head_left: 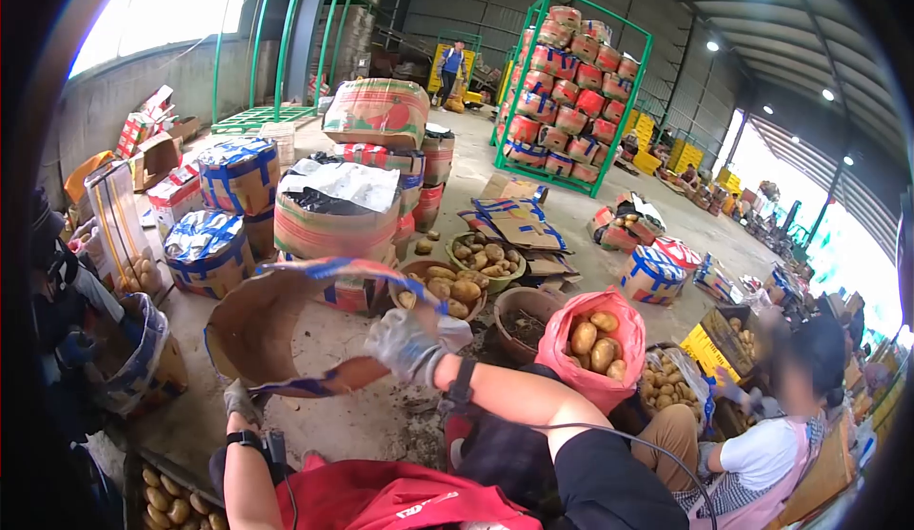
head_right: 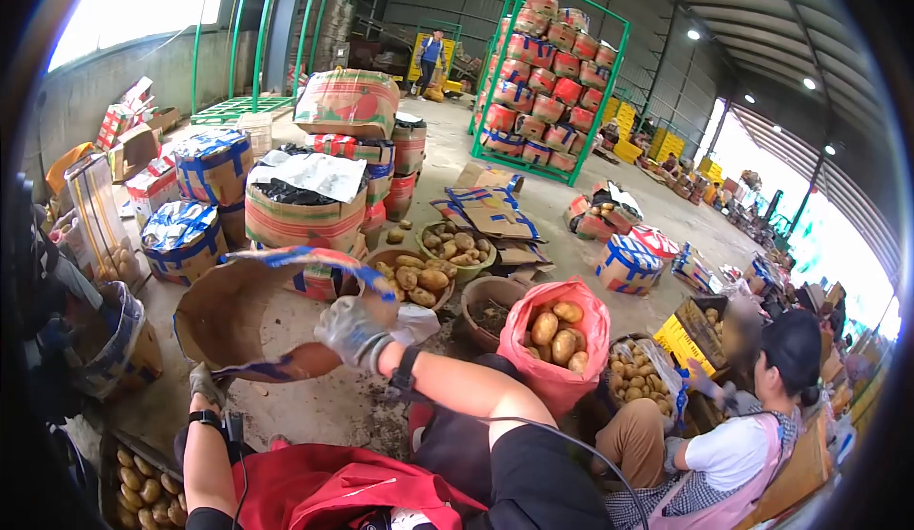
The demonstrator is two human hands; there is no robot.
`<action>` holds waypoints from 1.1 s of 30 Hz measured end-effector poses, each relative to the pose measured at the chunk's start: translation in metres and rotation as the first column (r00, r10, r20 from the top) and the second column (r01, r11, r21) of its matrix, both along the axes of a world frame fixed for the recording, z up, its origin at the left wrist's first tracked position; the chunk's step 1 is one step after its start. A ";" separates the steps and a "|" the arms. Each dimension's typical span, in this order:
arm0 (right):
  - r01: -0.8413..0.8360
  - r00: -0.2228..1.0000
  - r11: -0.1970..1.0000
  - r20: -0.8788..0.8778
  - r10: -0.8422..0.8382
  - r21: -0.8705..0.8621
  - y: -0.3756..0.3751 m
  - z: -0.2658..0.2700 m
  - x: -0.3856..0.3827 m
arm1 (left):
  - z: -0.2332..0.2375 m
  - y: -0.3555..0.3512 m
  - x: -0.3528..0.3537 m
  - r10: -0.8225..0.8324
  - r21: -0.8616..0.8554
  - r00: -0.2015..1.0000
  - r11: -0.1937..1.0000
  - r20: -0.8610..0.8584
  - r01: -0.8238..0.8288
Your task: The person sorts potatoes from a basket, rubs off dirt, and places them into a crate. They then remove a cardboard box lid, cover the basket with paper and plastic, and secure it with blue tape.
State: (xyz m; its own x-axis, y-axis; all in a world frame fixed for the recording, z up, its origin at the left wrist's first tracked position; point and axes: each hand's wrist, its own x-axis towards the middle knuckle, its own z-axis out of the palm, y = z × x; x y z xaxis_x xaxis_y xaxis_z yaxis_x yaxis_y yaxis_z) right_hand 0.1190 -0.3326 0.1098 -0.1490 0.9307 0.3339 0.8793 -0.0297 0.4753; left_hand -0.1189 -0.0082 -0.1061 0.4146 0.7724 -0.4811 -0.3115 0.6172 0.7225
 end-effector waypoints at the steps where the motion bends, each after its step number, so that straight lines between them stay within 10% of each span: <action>1: 0.016 0.997 0.996 0.076 -0.023 0.087 -0.014 0.010 0.001 | -0.001 0.000 0.000 0.079 -0.097 0.992 0.993 0.096 -0.070; 5: -0.101 0.985 0.928 0.167 0.042 0.360 -0.034 0.025 0.006 | -0.007 -0.004 0.008 0.057 -0.184 0.980 0.983 0.189 -0.022; 11: -0.082 0.988 0.859 0.155 0.003 0.506 -0.045 0.052 0.018 | 0.048 -0.075 0.014 -0.544 0.069 0.783 0.832 0.301 0.551; 15: -0.076 0.984 0.837 0.174 -0.023 0.543 -0.062 0.068 0.018 | 0.057 -0.069 0.037 -0.291 -0.051 0.773 0.922 0.564 0.384; 21: 0.127 0.976 0.790 0.066 -0.208 0.600 -0.091 0.062 0.030 | 0.128 -0.105 0.038 -0.211 0.254 0.780 0.965 0.589 0.068; 33: 0.133 0.952 0.851 0.174 -0.252 0.508 -0.078 0.087 0.009 | 0.120 -0.105 0.005 -0.166 0.228 0.772 0.973 0.614 0.028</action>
